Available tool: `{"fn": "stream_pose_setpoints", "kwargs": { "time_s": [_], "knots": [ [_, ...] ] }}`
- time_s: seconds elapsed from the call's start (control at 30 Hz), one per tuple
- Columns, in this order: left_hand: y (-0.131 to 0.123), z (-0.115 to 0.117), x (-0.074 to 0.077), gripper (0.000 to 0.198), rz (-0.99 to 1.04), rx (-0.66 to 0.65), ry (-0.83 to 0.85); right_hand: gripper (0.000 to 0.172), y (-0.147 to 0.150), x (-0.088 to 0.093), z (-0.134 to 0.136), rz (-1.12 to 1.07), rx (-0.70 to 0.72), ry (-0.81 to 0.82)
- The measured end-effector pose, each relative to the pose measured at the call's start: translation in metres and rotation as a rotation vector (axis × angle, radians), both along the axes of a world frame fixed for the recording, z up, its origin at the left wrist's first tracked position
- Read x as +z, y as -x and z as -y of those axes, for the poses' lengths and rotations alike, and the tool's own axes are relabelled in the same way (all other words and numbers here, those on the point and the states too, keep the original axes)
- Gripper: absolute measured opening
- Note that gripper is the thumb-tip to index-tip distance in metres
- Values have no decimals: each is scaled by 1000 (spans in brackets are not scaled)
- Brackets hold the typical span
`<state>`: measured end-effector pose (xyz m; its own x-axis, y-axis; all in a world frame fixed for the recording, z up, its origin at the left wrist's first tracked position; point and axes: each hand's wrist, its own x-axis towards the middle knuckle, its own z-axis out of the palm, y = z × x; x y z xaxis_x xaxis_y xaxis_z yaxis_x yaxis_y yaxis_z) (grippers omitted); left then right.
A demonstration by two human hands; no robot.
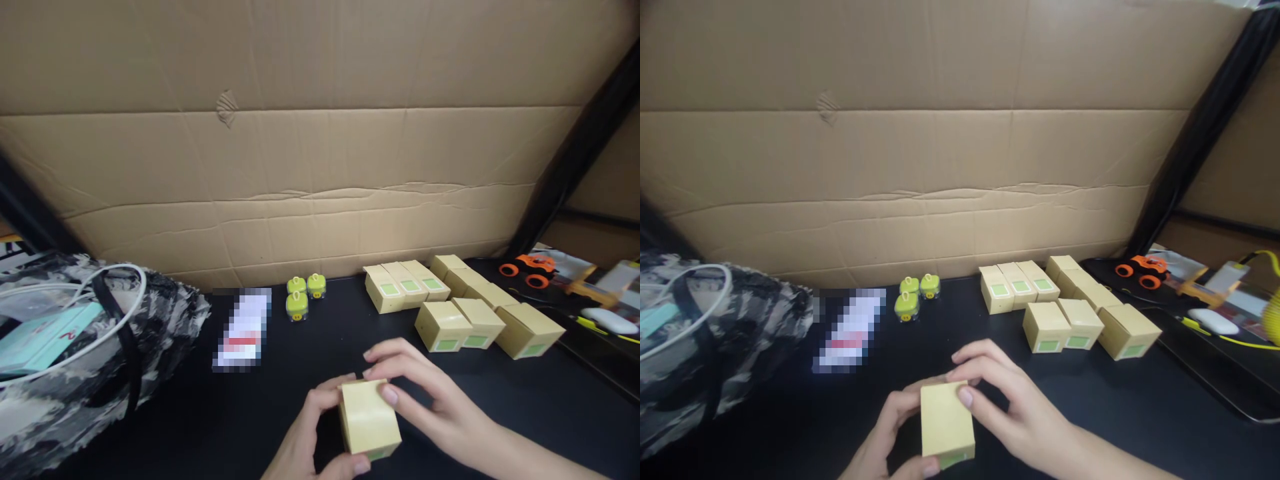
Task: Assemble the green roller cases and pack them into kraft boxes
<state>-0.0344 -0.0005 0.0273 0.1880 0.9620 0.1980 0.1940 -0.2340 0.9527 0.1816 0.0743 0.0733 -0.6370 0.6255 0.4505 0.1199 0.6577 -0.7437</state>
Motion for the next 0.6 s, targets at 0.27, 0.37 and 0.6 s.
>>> {"fn": "stream_pose_setpoints", "kwargs": {
  "time_s": [0.27, 0.37, 0.6],
  "knots": [
    [2, 0, -6, 64, -50, -16, -106, 17, 11, -1, -3, -33, 21, 356],
    [4, -2, 0, 58, -165, -73, -132, 16, 10, -4, -1, -20, 2, 335],
    [1, -4, -8, 51, -283, 65, -302, 33, 7, 1, 2, 166, 87, -108]
  ]
}}
